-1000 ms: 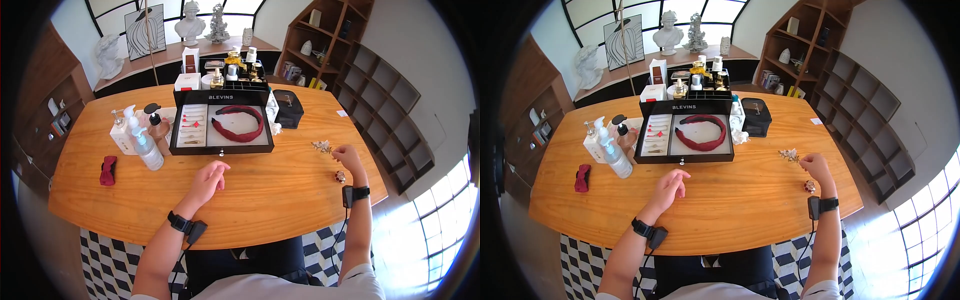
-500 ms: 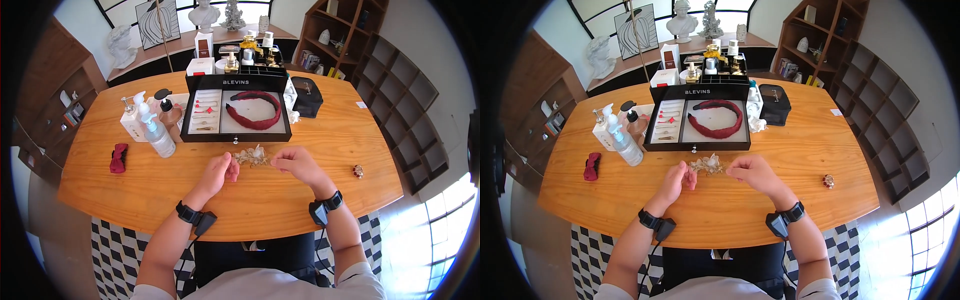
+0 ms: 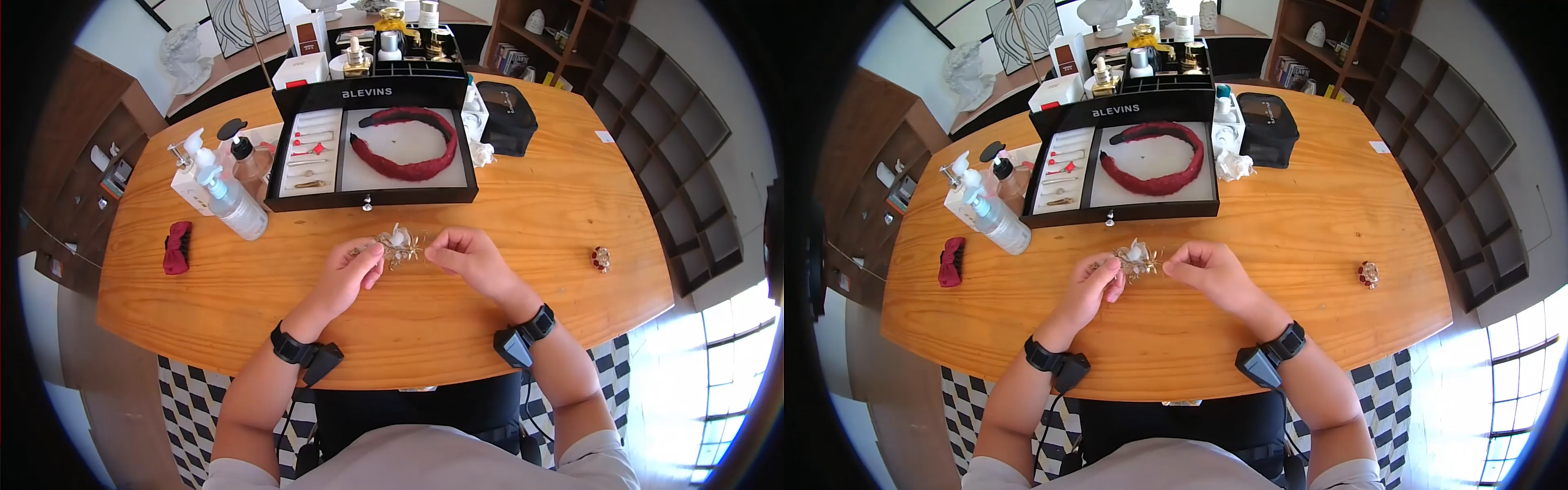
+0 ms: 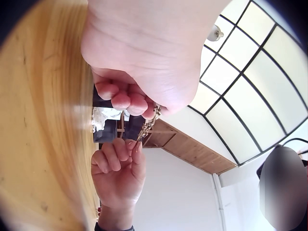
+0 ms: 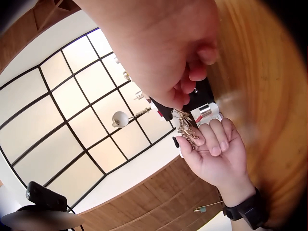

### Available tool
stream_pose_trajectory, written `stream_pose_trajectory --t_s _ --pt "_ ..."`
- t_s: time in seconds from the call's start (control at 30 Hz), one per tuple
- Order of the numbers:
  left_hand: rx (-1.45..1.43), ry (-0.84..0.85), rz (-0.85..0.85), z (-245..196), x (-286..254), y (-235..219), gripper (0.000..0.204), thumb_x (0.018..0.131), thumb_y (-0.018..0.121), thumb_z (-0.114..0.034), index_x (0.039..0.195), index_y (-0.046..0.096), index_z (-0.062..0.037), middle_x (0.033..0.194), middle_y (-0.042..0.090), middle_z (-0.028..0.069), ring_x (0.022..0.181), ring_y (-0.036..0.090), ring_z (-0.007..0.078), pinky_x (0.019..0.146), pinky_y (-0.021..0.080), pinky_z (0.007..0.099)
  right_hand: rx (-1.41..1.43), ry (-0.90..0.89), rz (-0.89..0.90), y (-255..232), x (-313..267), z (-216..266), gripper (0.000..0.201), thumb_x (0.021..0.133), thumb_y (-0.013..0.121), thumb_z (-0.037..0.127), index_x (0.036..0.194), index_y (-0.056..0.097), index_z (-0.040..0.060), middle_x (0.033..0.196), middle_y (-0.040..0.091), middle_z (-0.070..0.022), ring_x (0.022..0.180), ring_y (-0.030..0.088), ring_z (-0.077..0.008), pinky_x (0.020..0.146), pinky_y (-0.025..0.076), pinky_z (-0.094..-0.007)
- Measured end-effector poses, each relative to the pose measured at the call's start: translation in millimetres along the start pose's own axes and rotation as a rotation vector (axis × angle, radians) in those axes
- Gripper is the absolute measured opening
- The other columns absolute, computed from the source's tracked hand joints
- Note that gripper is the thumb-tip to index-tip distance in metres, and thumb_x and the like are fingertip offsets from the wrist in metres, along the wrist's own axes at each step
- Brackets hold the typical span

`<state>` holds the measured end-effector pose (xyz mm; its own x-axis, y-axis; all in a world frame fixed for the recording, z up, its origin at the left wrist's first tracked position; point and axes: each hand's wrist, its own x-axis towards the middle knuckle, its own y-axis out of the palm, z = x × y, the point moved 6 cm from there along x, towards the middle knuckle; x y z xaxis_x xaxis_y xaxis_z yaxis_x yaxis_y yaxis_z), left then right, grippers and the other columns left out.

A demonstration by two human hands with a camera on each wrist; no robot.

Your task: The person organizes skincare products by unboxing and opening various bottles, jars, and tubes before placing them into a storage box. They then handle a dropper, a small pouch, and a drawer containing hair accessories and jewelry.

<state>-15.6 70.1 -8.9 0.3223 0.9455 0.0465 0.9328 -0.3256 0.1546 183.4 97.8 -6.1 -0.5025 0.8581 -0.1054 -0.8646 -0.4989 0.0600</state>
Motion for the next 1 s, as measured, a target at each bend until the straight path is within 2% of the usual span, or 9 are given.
stream_pose_trajectory --t_s 0.2,0.37,0.5,0.7,1.0 --pt "-0.067 -0.003 0.082 4.8 -0.2 -2.5 0.034 0.102 0.058 -0.029 0.078 0.062 -0.0048 0.067 0.054 -0.0008 0.059 0.048 0.0064 0.056 0.038 0.0233 0.062 -0.104 -0.055 2.5 -1.5 1.0 0.012 0.097 0.069 0.015 0.094 0.068 0.0036 0.08 0.06 0.0058 0.07 0.05 -0.0014 0.061 0.04 -0.0197" --pt "-0.072 -0.028 0.107 3.5 2.2 6.4 0.026 0.101 0.061 -0.028 0.096 0.064 -0.0031 0.068 0.052 -0.0024 0.06 0.046 0.0054 0.056 0.038 0.0224 0.03 -0.105 -0.069 1.4 -2.9 2.6 0.013 0.097 0.069 0.016 0.093 0.068 0.0034 0.077 0.059 0.006 0.068 0.048 -0.0013 0.059 0.04 -0.0199" --pt "-0.094 -0.044 0.103 1.1 2.7 10.6 0.029 0.101 0.063 -0.027 0.112 0.062 -0.0011 0.069 0.051 -0.0038 0.059 0.044 0.0044 0.056 0.038 0.0217 0.009 -0.096 -0.076 1.8 -1.5 1.8 0.013 0.097 0.069 0.016 0.092 0.068 0.0035 0.076 0.059 0.0058 0.068 0.049 -0.0018 0.059 0.04 -0.0202" --pt "-0.103 -0.115 0.136 7.8 -0.2 5.9 0.03 0.102 0.061 -0.028 0.115 0.064 -0.0008 0.067 0.049 -0.0049 0.058 0.042 0.0041 0.056 0.035 0.0216 0.024 -0.105 -0.042 3.5 0.8 -3.2 0.014 0.097 0.069 0.017 0.093 0.067 0.0034 0.076 0.059 0.0053 0.068 0.05 -0.0021 0.059 0.041 -0.0207" --pt "-0.185 -0.107 0.135 4.9 -2.5 9.1 0.027 0.103 0.059 -0.026 0.112 0.064 -0.0014 0.068 0.049 -0.0038 0.059 0.042 0.0046 0.057 0.035 0.022 0.028 -0.126 -0.04 7.9 -2.9 4.1 0.012 0.098 0.068 0.015 0.095 0.067 0.0026 0.078 0.06 0.0057 0.069 0.05 -0.0014 0.06 0.041 -0.0198"
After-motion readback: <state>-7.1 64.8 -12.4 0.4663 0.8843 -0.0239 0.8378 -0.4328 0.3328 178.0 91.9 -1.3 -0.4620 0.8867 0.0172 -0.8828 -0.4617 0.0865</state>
